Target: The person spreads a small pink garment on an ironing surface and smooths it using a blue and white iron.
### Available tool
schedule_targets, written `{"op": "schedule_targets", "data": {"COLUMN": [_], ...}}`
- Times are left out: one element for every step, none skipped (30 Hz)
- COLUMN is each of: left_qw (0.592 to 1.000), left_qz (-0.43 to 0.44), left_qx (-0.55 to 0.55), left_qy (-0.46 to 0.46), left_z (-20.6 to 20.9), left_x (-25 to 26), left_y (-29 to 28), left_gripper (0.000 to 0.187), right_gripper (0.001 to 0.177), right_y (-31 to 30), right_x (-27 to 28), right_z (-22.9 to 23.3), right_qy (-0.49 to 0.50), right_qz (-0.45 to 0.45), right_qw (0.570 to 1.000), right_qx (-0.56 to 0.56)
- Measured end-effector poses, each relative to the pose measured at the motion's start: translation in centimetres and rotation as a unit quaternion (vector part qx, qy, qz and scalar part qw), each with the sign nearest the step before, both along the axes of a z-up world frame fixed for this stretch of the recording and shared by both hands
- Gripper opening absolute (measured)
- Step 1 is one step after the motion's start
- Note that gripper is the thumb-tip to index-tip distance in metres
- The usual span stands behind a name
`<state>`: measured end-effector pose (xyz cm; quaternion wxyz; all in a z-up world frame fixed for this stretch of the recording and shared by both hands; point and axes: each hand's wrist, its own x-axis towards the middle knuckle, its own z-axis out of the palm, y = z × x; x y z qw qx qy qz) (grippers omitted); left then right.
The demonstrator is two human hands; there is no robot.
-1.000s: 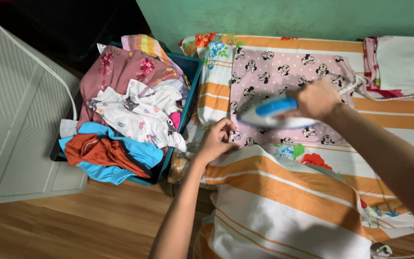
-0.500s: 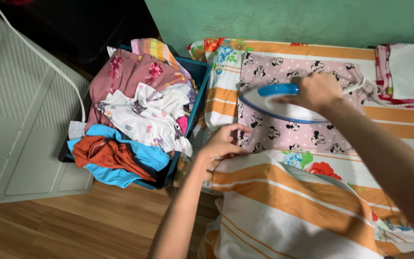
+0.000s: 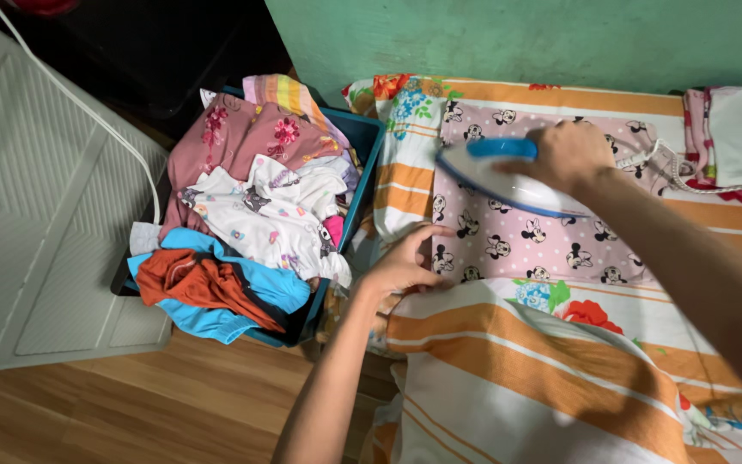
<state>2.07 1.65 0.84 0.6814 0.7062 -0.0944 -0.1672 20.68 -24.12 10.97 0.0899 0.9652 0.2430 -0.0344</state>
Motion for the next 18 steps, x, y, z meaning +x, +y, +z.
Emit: {"op": "schedule_targets", "data": {"left_qw": [0.999,0.997,1.0,0.998,0.991,0.997,1.0,0.999,0.999,0.999,0.998,0.998,0.998,0.997,0.997,0.997,0.996,0.995], "left_qz": [0.003,0.006,0.0,-0.007,-0.012,-0.006,-0.001,0.004,0.009,0.014,0.019,0.023,0.024,0.026,0.027,0.028,0.03,0.03], "left_qx": [-0.003,-0.007,-0.006,-0.005,-0.003,-0.002,0.0,0.001,-0.002,-0.004,-0.008,-0.014,-0.021,-0.027,-0.022,-0.017,-0.011,-0.016], "left_qy": [0.039,0.078,0.009,-0.061,-0.131,-0.077,-0.021,0.035,0.041,0.047,0.054,0.059,0.061,0.064,0.069,0.075,0.081,0.09], "left_z": [-0.1,-0.1,-0.1,-0.1,0.0,0.2,0.5,0.9,1.3,1.8,2.1,2.4,2.7,2.9,3.1,3.1,3.1,3.1], "left_x": [0.0,0.1,0.2,0.2,0.3,0.3,0.1,-0.2,-0.3,-0.4,-0.6,-0.8,-0.8,-0.7,-0.7,-0.8,-0.9,-0.8], "left_y": [0.0,0.0,0.0,0.0,0.0,0.0,0.0,-0.1,-0.2,-0.3,-0.5,-0.5,-0.6,-0.6,-0.7,-0.7,-0.6,-0.6], "left_gripper": [0.082,0.082,0.081,0.081,0.08,0.081,0.082,0.082,0.083,0.084,0.085,0.086,0.086,0.086,0.086,0.086,0.086,0.087], "right_gripper": [0.084,0.086,0.086,0.086,0.086,0.086,0.086,0.089,0.089,0.089,0.089,0.086,0.083,0.082,0.082,0.082,0.083,0.082], "right_y": [-0.6,-1.0,-1.2,-1.5,-1.6,-1.5,-1.0,-0.6,-0.4,-0.4,-0.4,-0.4,-0.6,-0.8,-1.0,-1.2,-1.2,-0.9], "right_x": [-0.5,-0.8,-1.0,-1.1,-1.0,-0.6,-0.2,0.0,0.1,0.2,0.0,-0.4,-0.9,-1.4,-1.9,-2.2,-2.5,-2.5], "right_z": [0.4,0.7,0.8,0.9,0.9,0.7,0.3,0.0,-0.2,-0.2,-0.1,0.2,0.6,1.0,1.4,1.6,1.8,1.8], "right_qy": [0.014,0.029,0.021,0.013,0.004,-0.004,-0.009,-0.015,-0.017,-0.019,-0.021,0.005,0.03,0.055,0.042,0.029,0.016,0.013], "right_qz": [0.03,0.059,0.067,0.075,0.084,0.054,0.023,-0.009,-0.009,-0.01,-0.012,0.005,0.019,0.032,0.043,0.054,0.065,0.014], "right_qw": [0.999,0.997,0.997,0.996,0.996,0.998,0.999,1.0,1.0,1.0,1.0,1.0,0.998,0.995,0.996,0.996,0.996,1.0], "right_qx": [-0.022,-0.044,-0.044,-0.043,-0.043,-0.034,-0.026,-0.017,-0.01,-0.003,0.003,-0.023,-0.05,-0.077,-0.07,-0.063,-0.056,-0.018]}}
